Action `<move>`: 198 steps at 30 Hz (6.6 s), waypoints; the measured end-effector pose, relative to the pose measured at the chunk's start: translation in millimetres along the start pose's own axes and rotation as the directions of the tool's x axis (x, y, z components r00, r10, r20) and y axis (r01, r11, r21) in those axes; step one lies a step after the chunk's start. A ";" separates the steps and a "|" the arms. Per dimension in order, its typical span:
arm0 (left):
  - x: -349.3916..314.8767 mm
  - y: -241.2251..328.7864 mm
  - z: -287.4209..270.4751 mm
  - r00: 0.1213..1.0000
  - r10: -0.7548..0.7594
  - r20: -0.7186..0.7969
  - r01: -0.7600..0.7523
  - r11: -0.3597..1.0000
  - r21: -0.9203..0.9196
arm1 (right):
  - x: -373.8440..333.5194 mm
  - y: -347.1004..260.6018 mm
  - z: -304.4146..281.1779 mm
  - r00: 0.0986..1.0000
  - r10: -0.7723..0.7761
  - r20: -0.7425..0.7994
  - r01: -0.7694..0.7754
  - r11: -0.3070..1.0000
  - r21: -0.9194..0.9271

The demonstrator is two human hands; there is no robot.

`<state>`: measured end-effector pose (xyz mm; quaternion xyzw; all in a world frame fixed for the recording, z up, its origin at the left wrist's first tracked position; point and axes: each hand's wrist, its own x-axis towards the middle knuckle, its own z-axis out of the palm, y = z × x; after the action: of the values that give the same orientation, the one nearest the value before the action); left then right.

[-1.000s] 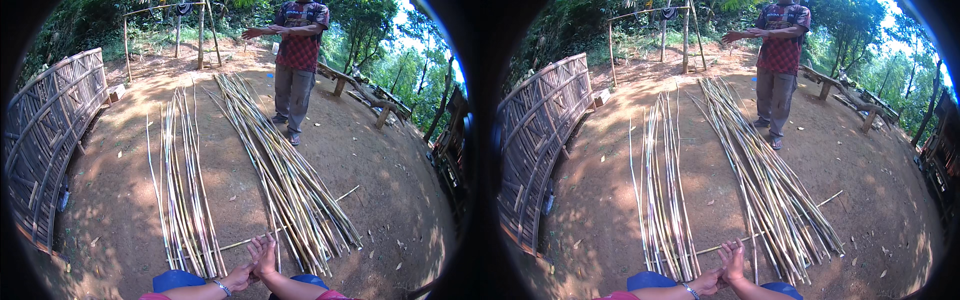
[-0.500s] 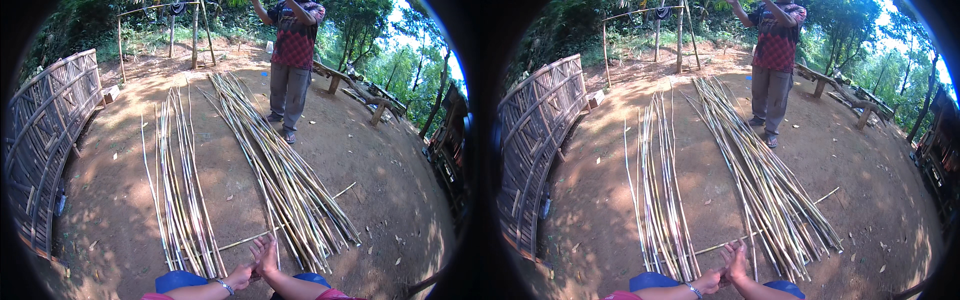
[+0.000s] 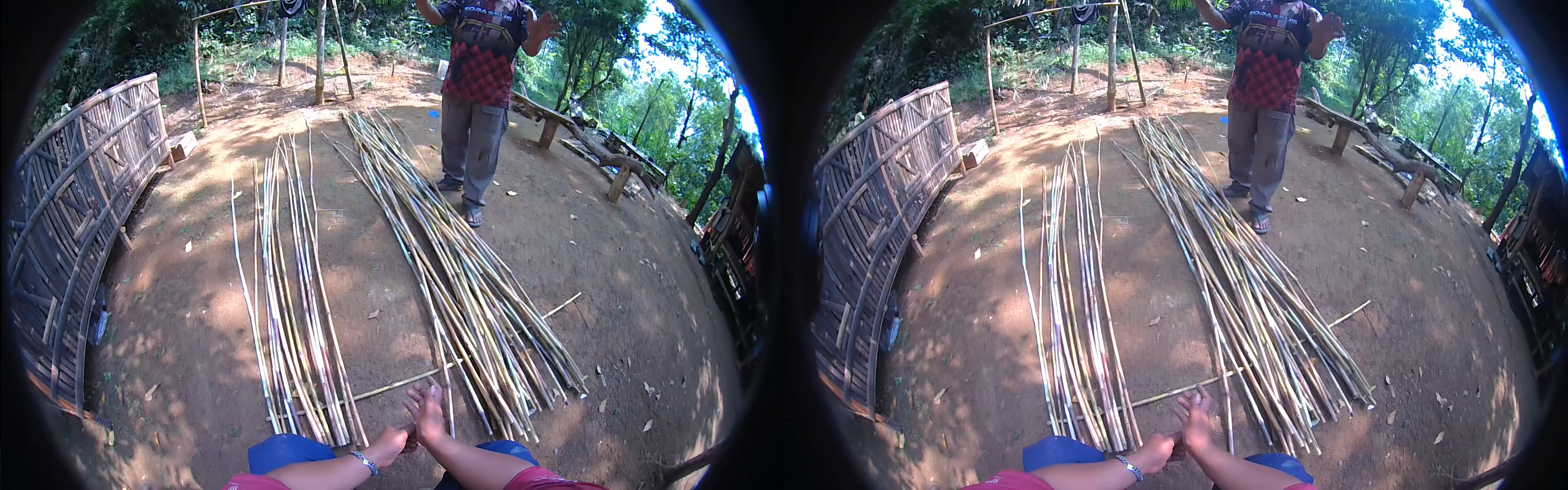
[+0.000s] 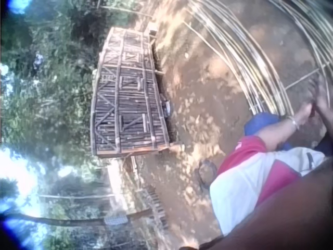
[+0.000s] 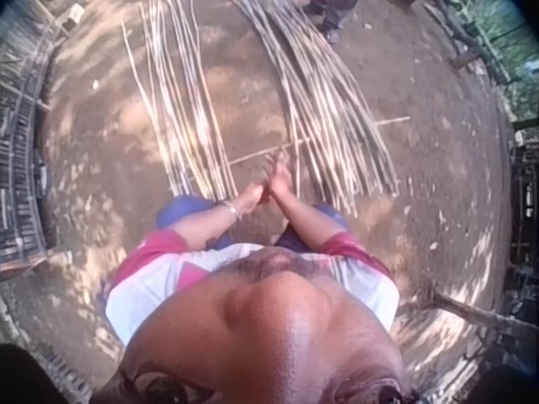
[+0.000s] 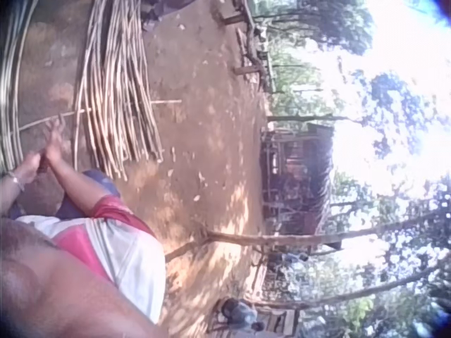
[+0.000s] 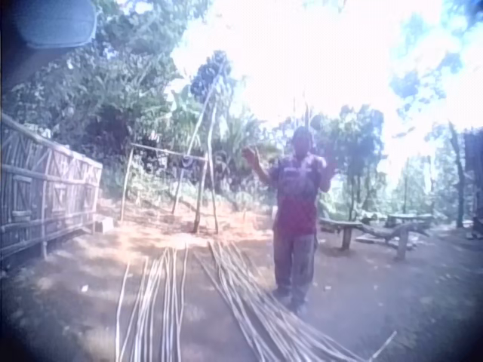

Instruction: The person sits on the ground and sorts long bamboo strips by hand, picking them up from a pile, aligning them, and placing them into a neat stack. The person repeatedly handles the strips to organize them into a uniform bundle.

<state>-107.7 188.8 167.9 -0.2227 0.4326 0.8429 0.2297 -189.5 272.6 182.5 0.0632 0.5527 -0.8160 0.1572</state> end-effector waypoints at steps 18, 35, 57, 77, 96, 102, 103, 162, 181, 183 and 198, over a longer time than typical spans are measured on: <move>7.4 -6.2 -15.8 0.998 0.048 -0.040 -0.045 0.997 0.057 | 3.5 11.0 2.8 1.000 0.014 0.013 -0.014 1.000 -0.006; 38.0 -7.2 3.2 0.990 -0.012 0.142 0.007 0.999 0.037 | 0.6 -28.9 -10.1 0.968 -0.002 -0.250 -0.013 0.998 -0.058; 57.9 -21.6 -1.3 0.957 -0.249 -0.148 0.285 0.899 0.333 | 63.2 -122.9 -250.5 0.890 0.454 -0.050 -0.026 -0.060 -0.998; 258.9 -120.6 57.3 0.933 -0.080 -0.350 0.238 0.868 0.435 | 135.2 -21.6 -293.2 0.995 0.091 -0.037 -0.037 -0.001 -0.999; 120.0 -55.8 36.7 0.880 -0.051 -0.471 0.087 0.995 0.053 | 151.1 -28.9 -285.7 0.975 0.194 0.111 0.125 -0.060 -0.990; 134.8 -90.1 43.6 0.838 -0.137 -0.528 0.090 0.989 -0.115 | 119.0 -27.5 -257.8 0.976 0.107 0.191 0.157 0.266 -0.951; 140.3 -93.7 44.3 0.860 -0.143 -0.490 0.137 0.989 -0.049 | 117.6 -9.3 -271.8 0.937 -0.002 0.348 0.343 0.180 -0.922; 161.3 -59.8 4.9 0.975 -0.008 -0.221 -0.031 0.985 -0.172 | 117.4 56.3 -164.4 0.816 0.536 0.214 -0.478 0.836 -0.270; 157.9 -46.6 29.5 0.898 0.034 -0.438 -0.030 0.999 0.017 | 103.0 39.8 -166.5 0.796 0.572 0.201 -0.533 0.818 -0.218; 160.9 -41.2 30.0 0.896 0.046 -0.441 -0.047 0.999 0.008 | 108.8 42.8 -167.9 0.803 0.553 0.222 -0.499 0.827 -0.258; 125.2 -81.7 20.8 0.923 0.027 -0.384 -0.144 0.950 -0.278 | 96.9 64.5 -175.4 0.753 0.586 0.300 -0.552 0.810 -0.197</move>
<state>-163.5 273.0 55.7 -0.3929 0.3444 0.8499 0.0685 -272.1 394.3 31.9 0.0763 0.5091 -0.6996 0.4955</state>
